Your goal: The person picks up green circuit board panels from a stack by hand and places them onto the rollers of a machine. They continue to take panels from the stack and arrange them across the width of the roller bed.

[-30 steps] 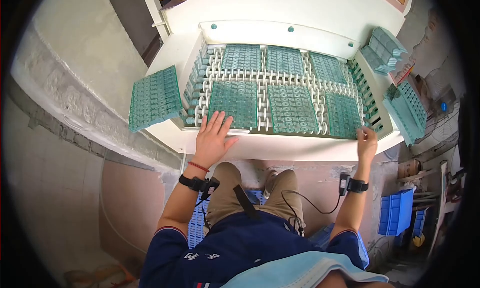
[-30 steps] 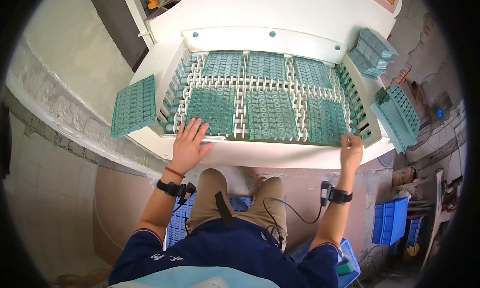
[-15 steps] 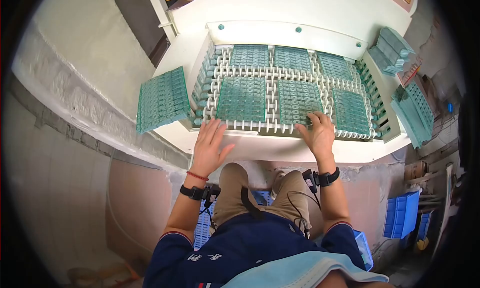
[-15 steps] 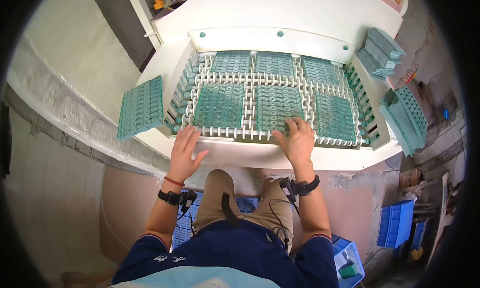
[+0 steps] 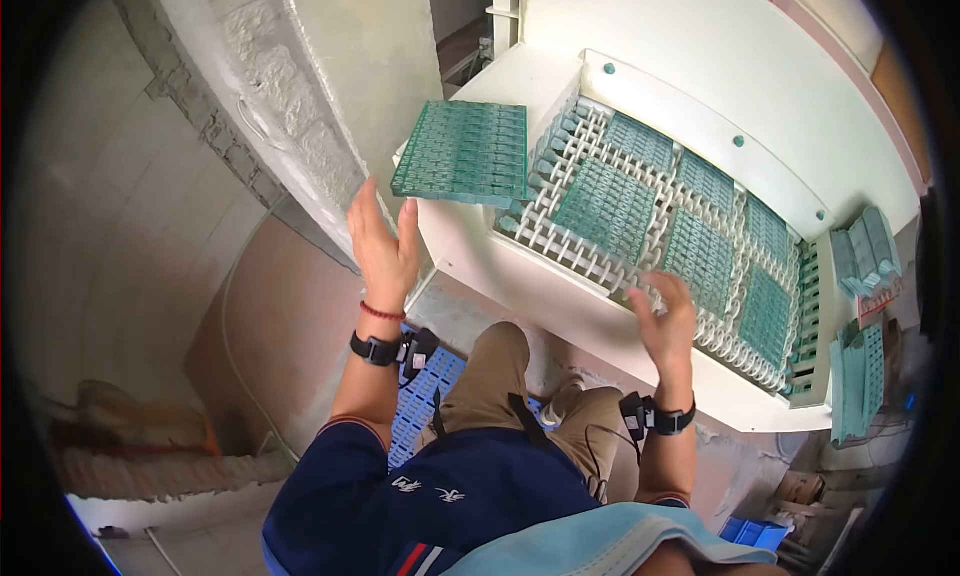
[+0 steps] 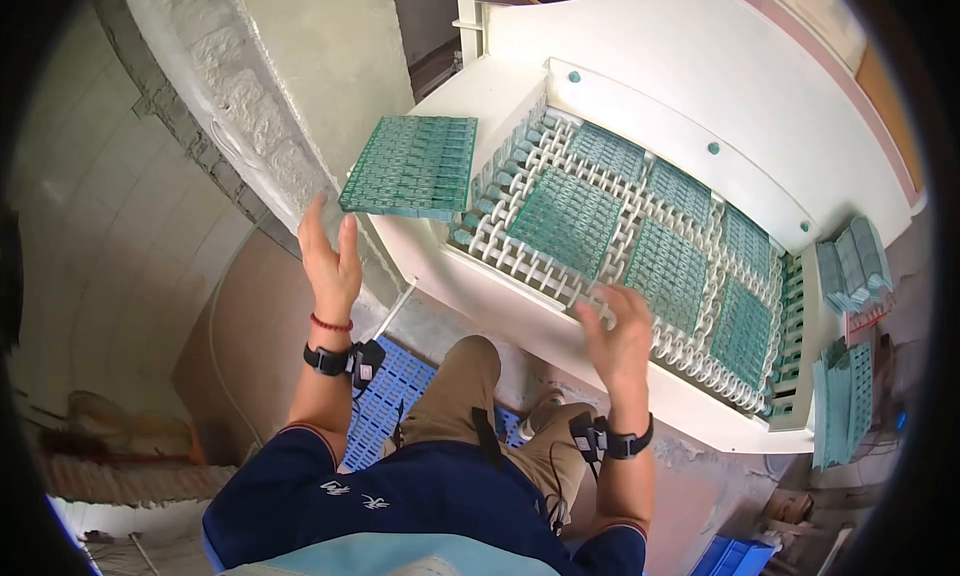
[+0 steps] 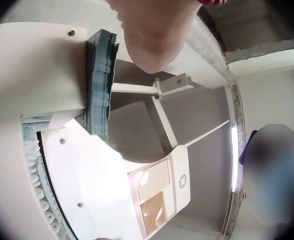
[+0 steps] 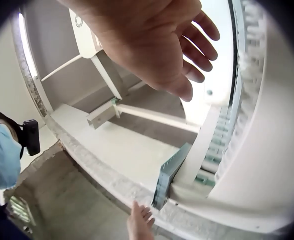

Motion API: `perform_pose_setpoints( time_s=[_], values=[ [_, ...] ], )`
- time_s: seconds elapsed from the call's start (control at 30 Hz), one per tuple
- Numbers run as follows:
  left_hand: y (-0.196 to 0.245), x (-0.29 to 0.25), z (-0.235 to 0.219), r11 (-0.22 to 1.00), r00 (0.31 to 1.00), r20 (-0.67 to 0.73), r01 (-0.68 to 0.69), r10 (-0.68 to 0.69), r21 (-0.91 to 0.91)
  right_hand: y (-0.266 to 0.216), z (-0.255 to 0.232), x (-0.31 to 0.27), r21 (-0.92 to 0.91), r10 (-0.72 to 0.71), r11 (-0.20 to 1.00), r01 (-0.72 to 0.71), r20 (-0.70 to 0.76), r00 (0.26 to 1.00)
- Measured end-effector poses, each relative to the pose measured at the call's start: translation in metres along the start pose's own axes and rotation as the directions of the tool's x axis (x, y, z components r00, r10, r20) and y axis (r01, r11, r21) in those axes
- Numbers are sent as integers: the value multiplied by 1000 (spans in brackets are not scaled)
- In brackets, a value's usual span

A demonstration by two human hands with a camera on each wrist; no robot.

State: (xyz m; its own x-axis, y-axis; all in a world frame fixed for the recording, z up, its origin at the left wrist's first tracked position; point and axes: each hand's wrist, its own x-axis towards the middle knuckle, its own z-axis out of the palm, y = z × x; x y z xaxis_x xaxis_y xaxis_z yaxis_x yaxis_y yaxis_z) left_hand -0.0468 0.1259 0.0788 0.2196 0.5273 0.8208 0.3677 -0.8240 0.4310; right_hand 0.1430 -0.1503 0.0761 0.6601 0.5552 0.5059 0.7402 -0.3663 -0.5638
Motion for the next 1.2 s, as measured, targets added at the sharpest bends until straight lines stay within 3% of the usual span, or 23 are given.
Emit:
perform_pose_setpoints(
  time_s=[0.13,0.23,0.3,0.4,0.47,0.53,0.6,0.67,0.8,0.87,0.9,0.97,1.13,1.2],
  values=[
    [-3,11,1,993,982,158,91,-103,79,-31,24,28,137,-89,988,75,101,991],
    [0,9,2,976,999,52,-19,8,217,-44,44,55,300,-150,948,105,134,980],
    [4,10,-1,968,998,63,-26,11,250,-50,62,73,401,-35,915,-52,207,978],
    [8,13,-6,953,996,83,-61,38,296,-57,86,98,430,-34,898,-98,290,956],
    [10,14,-6,947,994,91,-87,61,310,-66,96,108,446,-75,894,-45,248,966],
    [12,14,-6,944,982,91,-185,167,274,-69,105,116,344,20,924,-165,389,921],
    [17,14,-7,943,977,100,-207,187,261,-69,114,117,342,19,926,-163,387,922],
    [19,13,-7,942,972,113,-227,205,247,-75,115,115,424,117,863,-274,360,926],
    [23,5,-7,954,969,138,-227,203,194,-79,100,106,454,156,822,-343,400,903],
    [28,1,-7,959,966,148,-235,212,160,-77,93,97,654,210,594,-468,435,875],
    [32,-2,-8,966,964,152,-237,220,107,-72,90,92,653,216,595,-469,432,876],
    [41,-9,-12,971,954,186,-241,237,0,-54,80,77,768,287,376,-519,435,853],
    [57,-44,-9,943,950,230,-137,211,-303,-5,42,12,853,375,241,-463,359,855],
    [60,-63,0,876,911,397,94,116,-472,16,30,-19,889,406,203,-411,306,861]
  ],
)
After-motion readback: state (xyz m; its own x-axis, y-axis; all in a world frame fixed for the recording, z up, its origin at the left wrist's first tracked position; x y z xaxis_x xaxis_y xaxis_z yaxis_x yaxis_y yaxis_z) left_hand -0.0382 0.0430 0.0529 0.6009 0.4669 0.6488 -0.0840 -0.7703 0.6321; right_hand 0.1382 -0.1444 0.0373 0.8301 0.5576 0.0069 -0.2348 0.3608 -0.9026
